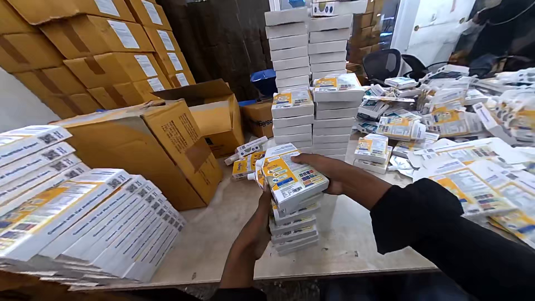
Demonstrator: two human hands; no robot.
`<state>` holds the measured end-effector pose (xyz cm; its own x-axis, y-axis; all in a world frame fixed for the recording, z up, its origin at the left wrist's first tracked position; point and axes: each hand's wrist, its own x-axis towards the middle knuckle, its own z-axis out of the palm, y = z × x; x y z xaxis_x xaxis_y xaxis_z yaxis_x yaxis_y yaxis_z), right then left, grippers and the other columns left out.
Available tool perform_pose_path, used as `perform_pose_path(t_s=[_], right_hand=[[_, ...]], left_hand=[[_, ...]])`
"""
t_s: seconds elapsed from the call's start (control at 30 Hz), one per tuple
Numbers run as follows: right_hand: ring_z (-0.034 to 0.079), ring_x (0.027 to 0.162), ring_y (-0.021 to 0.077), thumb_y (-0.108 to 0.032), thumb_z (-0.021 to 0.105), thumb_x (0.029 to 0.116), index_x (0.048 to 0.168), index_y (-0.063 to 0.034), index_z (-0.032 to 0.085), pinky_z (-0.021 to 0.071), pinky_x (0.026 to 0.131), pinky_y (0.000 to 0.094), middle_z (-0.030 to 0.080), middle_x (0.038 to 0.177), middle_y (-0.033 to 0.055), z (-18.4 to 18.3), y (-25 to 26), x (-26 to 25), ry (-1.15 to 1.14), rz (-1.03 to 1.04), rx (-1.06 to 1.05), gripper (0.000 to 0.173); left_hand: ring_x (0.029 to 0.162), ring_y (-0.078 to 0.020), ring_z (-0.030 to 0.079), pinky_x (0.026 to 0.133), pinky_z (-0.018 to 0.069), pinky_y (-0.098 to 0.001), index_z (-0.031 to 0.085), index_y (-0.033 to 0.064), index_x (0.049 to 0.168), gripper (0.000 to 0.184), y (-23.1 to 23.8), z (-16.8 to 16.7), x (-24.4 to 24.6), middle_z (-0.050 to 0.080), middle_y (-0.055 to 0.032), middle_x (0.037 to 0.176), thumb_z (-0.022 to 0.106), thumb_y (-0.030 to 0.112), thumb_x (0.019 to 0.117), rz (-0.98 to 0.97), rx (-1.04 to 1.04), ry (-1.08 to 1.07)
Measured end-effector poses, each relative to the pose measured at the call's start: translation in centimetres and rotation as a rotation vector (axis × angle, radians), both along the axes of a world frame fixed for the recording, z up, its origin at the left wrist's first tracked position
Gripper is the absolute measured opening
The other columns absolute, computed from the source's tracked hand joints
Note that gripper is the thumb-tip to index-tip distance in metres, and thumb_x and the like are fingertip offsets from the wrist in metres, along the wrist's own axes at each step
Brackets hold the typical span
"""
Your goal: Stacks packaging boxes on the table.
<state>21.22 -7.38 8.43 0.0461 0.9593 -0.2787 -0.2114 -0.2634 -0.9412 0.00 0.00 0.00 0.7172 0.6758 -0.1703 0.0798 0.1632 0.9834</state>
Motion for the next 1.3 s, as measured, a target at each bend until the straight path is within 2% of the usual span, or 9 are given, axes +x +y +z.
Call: perform_pose_path(t_s=[0.3, 0.43, 0.6, 0.8, 0.93, 1.03, 1.13, 1.2, 1.3], right_hand=[[0.064, 0.103, 0.0214, -0.063, 0.041, 0.1031, 0.135, -0.0124, 0.056, 0.0543, 0.086, 0.0429, 0.065, 0.116, 0.0109, -0.5, -3.9, -3.7, -0.017, -0.106, -0.045, 0.062], [0.058, 0.126, 0.0286, -0.054, 0.041, 0.1074, 0.155, -0.0065, 0.035, 0.0479, 0.104, 0.0500, 0.057, 0.140, 0.0194, -0.6, -2.4, -2.4, -0.261, -0.126, 0.076, 0.067], [0.064, 0.104, 0.0193, -0.037, 0.039, 0.1117, 0.146, -0.0073, 0.045, 0.0529, 0.089, 0.0384, 0.064, 0.122, 0.0150, 0.2, 0.5, -0.9, -0.323, -0.048, 0.199, 0.046], [0.064, 0.113, 0.0337, -0.040, 0.050, 0.1056, 0.145, -0.0019, 0.043, 0.0520, 0.094, 0.0541, 0.063, 0.125, 0.0242, -0.4, 2.7, -0.9, -0.404, -0.292, 0.172, 0.055], [0.063, 0.111, 0.0329, -0.045, 0.054, 0.1034, 0.137, -0.0013, 0.051, 0.0503, 0.093, 0.0537, 0.063, 0.122, 0.0235, -1.9, 3.6, -0.2, -0.305, -0.377, 0.230, 0.056], [0.064, 0.108, 0.0297, -0.051, 0.050, 0.1047, 0.139, -0.0026, 0.050, 0.0519, 0.092, 0.0499, 0.064, 0.121, 0.0220, -3.3, 4.2, -0.2, -0.207, -0.359, 0.279, 0.059], [0.066, 0.108, 0.0360, -0.065, 0.044, 0.1011, 0.131, -0.0033, 0.058, 0.0545, 0.088, 0.0558, 0.064, 0.121, 0.0243, -5.5, 5.2, -0.6, -0.257, -0.447, 0.340, 0.070], [0.057, 0.121, 0.0415, -0.060, 0.037, 0.1054, 0.127, 0.0039, 0.060, 0.0477, 0.099, 0.0613, 0.058, 0.130, 0.0294, -5.0, 5.2, -0.1, -0.254, -0.444, 0.327, 0.071], [0.061, 0.114, 0.0319, -0.060, 0.022, 0.1081, 0.130, 0.0014, 0.057, 0.0487, 0.093, 0.0542, 0.062, 0.124, 0.0230, -4.8, 4.5, 0.1, -0.208, -0.410, 0.291, 0.074]], left_hand=[[0.107, -0.0271, 0.069, 0.090, 0.0575, -0.0498, 0.056, 0.0154, 0.134, 0.076, -2.1, 0.5, 0.6, 0.070, -0.0125, 0.114, 0.014, 0.070, 0.1023, 0.248, -0.147, -0.226], [0.108, -0.0236, 0.069, 0.091, 0.0584, -0.0462, 0.056, 0.0180, 0.139, 0.067, -2.2, 1.4, 1.3, 0.071, -0.0096, 0.118, 0.023, 0.065, 0.1049, 0.308, -0.009, -0.281], [0.116, -0.0207, 0.066, 0.094, 0.0579, -0.0437, 0.045, 0.0208, 0.150, 0.062, -1.7, 3.6, 2.0, 0.066, -0.0068, 0.130, 0.031, 0.062, 0.1056, 0.391, 0.221, -0.249], [0.108, -0.0214, 0.070, 0.089, 0.0601, -0.0436, 0.058, 0.0187, 0.139, 0.051, 0.5, 5.2, 2.4, 0.071, -0.0079, 0.120, 0.044, 0.053, 0.1050, 0.228, 0.118, -0.220], [0.102, -0.0214, 0.072, 0.086, 0.0613, -0.0431, 0.059, 0.0142, 0.135, 0.044, 0.8, 5.3, 2.4, 0.072, -0.0098, 0.114, 0.043, 0.044, 0.1067, 0.222, 0.105, -0.225], [0.101, -0.0221, 0.072, 0.086, 0.0615, -0.0433, 0.057, 0.0136, 0.136, 0.046, 0.8, 5.1, 2.1, 0.072, -0.0107, 0.114, 0.037, 0.044, 0.1083, 0.210, 0.104, -0.219], [0.101, -0.0219, 0.072, 0.084, 0.0620, -0.0430, 0.056, 0.0140, 0.138, 0.050, 0.7, 5.0, 1.8, 0.072, -0.0105, 0.114, 0.032, 0.047, 0.1093, 0.238, 0.130, -0.247], [0.100, -0.0211, 0.073, 0.083, 0.0626, -0.0425, 0.057, 0.0140, 0.137, 0.051, 0.5, 4.5, 1.6, 0.073, -0.0103, 0.113, 0.032, 0.048, 0.1091, 0.233, 0.141, -0.272], [0.100, -0.0175, 0.073, 0.082, 0.0630, -0.0399, 0.057, 0.0188, 0.138, 0.055, 0.3, 3.5, 1.8, 0.073, -0.0058, 0.113, 0.033, 0.057, 0.1063, 0.232, 0.142, -0.305]])
